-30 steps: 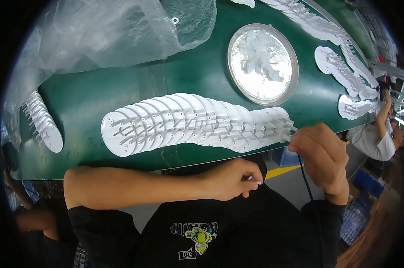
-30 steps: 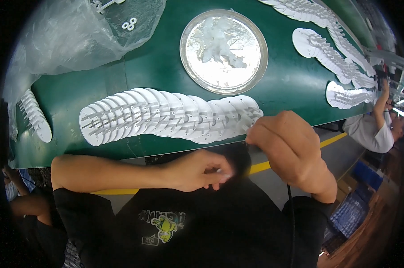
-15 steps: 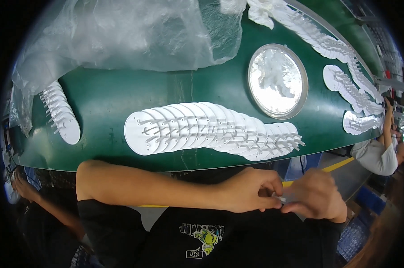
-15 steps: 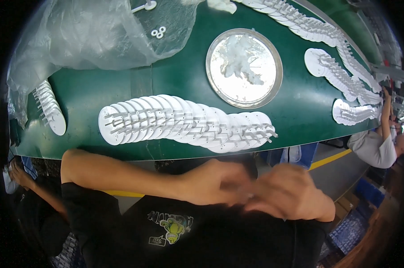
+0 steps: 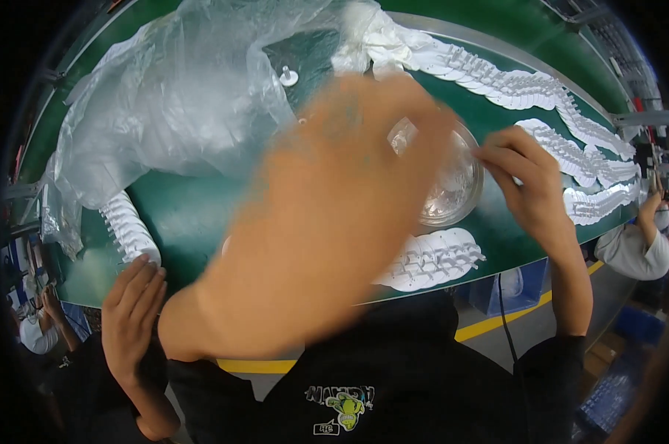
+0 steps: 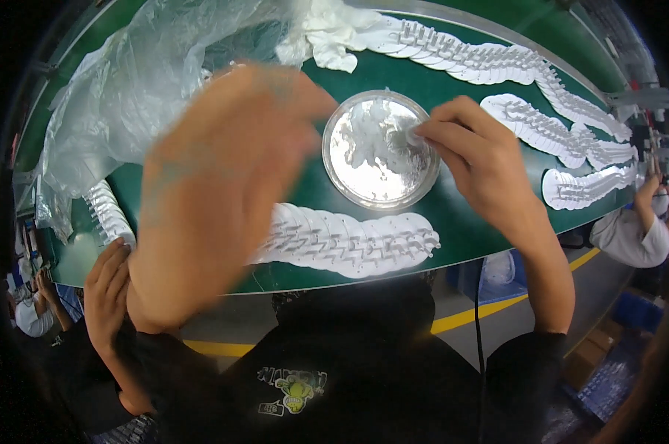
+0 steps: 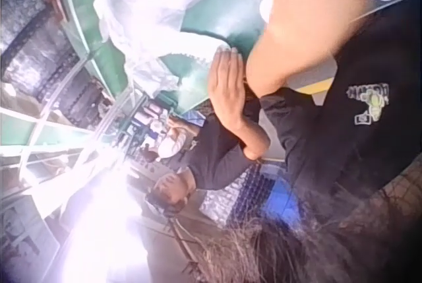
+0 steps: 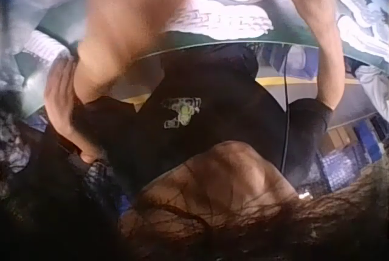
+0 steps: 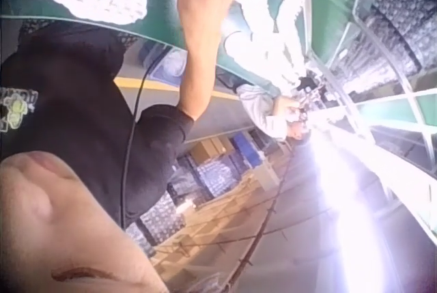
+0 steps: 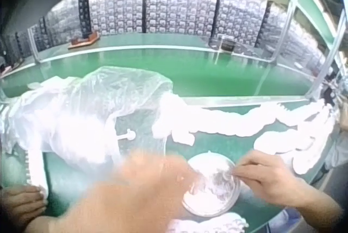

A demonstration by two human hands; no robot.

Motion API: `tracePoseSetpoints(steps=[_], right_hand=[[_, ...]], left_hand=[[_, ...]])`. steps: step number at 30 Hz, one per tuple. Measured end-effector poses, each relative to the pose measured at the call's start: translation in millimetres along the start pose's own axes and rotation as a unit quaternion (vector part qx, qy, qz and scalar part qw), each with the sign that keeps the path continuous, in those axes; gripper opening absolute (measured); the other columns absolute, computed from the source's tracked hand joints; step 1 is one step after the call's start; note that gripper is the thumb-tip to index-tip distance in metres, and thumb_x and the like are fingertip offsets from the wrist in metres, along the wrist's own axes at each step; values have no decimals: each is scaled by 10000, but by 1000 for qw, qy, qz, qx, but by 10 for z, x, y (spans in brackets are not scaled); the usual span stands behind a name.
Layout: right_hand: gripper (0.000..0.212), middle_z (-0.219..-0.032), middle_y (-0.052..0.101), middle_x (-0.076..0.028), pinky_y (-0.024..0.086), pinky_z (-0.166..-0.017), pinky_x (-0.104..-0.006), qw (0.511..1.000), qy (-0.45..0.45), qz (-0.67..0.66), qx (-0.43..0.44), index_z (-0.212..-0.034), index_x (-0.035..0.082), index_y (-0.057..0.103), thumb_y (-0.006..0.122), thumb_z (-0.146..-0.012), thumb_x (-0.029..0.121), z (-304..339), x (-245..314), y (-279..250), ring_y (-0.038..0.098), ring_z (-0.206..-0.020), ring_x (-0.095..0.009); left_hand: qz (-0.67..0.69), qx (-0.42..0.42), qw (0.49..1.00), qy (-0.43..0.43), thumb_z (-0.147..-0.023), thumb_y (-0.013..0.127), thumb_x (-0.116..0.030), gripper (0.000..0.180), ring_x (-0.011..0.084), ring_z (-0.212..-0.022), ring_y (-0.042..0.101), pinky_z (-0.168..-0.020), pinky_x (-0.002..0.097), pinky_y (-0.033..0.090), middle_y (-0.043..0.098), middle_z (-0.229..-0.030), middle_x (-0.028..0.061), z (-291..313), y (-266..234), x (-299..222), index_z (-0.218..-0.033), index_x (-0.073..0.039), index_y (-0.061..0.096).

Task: The person inserts white circular plastic plugs by hand into designated holes on white shoe sole structures on an industrial assembly line.

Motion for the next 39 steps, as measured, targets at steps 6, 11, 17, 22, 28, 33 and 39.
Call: tracePoseSetpoints(steps=[6,11,17,22,28,33,39], right_hand=[[124,-880,631,-121,521,-627,-315,997,45,-60,35,-907,-18,663,671,-788,-51,-127,-153,268,639,-733,-258],[128,-884,644,-115,523,-624,-300,996,14,-62,55,-901,-19,664,688,-777,-43,-244,-3,366,642,-731,-251],[133,-890,646,-105,523,-620,-296,996,40,-47,57,-888,-13,666,702,-763,-39,-214,-48,335,642,-729,-235],[129,-891,635,-106,525,-619,-306,998,43,0,46,-872,-17,659,695,-754,-51,-107,-97,222,640,-728,-240],[140,-879,620,-123,531,-622,-320,995,-26,87,46,-873,-23,649,669,-742,-70,-136,63,104,641,-726,-276],[130,-884,624,-121,534,-627,-317,988,119,35,96,-877,-27,648,666,-754,-64,222,-319,11,644,-743,-279],[163,-885,626,-114,520,-625,-328,997,5,46,66,-867,-16,649,690,-719,-69,160,139,-11,640,-748,-256]], left_hand=[[-215,97,969,-79,-824,622,-28,280,376,-996,586,-828,409,480,612,-1088,174,-73,112,950,-1102,5,605],[-263,126,949,-122,-790,668,-32,361,372,-1013,584,-853,411,478,593,-1149,171,80,162,1191,-1142,2,594],[-227,132,959,-107,-776,684,-46,285,346,-969,601,-809,416,476,617,-1056,178,63,209,1518,-1052,-1,628],[-158,234,903,-323,-803,653,-53,166,322,-865,619,-753,390,468,633,-863,154,-56,231,1531,-965,-22,641],[-248,-37,968,18,-777,582,-78,53,317,-710,593,-603,410,475,570,-758,136,7,-295,835,-803,-33,572],[-205,90,975,5,-815,623,-64,95,290,-706,598,-589,410,458,596,-780,136,-162,76,378,-905,-34,612],[139,354,907,181,-769,642,-144,96,171,-683,587,-528,271,411,594,-673,23,934,587,-858,-729,-60,622]])
Point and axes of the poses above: each hand's wrist, its own z-axis away from the middle knuckle, its own y-axis out of the palm, x = y × z, the point moved 7 cm from there along -z, towards the middle knuckle
